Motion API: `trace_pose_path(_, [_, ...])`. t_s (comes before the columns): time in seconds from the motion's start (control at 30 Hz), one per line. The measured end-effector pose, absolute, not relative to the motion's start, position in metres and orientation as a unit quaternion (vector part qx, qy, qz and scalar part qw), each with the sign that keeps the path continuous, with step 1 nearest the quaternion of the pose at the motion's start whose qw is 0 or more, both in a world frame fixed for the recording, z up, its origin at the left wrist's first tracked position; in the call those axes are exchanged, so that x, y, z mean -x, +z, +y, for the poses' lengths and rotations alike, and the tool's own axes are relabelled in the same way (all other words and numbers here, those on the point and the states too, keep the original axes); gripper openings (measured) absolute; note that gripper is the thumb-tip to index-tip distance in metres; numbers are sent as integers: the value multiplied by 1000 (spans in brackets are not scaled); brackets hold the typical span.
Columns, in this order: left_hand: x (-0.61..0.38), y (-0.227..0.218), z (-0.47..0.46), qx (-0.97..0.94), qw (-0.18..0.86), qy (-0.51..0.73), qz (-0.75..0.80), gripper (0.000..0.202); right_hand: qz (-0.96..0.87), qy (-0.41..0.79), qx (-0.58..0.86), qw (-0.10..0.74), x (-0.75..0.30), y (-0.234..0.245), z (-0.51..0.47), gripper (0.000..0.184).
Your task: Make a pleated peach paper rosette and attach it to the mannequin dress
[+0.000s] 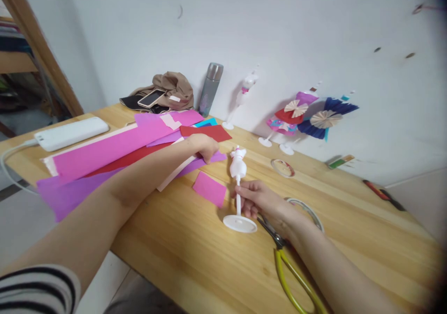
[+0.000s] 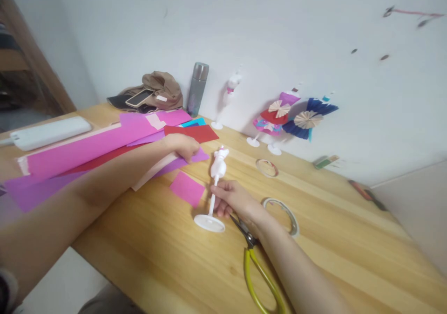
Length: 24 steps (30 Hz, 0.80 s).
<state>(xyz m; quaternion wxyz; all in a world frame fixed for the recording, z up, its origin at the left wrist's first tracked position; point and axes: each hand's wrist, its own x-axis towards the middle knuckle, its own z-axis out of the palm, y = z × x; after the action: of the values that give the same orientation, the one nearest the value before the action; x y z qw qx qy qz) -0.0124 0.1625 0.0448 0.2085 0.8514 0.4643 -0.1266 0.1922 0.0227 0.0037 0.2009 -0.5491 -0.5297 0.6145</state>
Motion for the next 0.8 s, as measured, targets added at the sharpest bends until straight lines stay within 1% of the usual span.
trace_pose_path(0.17, [20,44,171,-852,240,-145,442,13,-551,600,545,196,-190,2,20,48])
trace_pose_path(0.27, [23,44,174,-852,252,-160,431,22,-565,589,546,188,-189,2,20,52])
trace_pose_path(0.37, [23,42,177,-850,264,-169,423,26,-596,551,561,164,-187,7,18,49])
trace_pose_path(0.43, [23,40,180,-847,275,-175,421,29,-620,512,580,130,-185,14,15,44])
trace_pose_path(0.53, [25,38,184,-840,292,-181,421,33,-659,454,597,56,-182,29,8,34])
trace_pose_path(0.63, [28,37,186,-837,303,-177,419,35,-714,404,571,-19,-182,44,0,26])
trace_pose_path(0.7, [30,36,186,-837,309,-166,420,38,-745,386,542,-56,-185,53,-7,24])
trace_pose_path(0.8, [31,36,184,-835,319,-147,425,41,-761,383,516,-89,-187,62,-14,25])
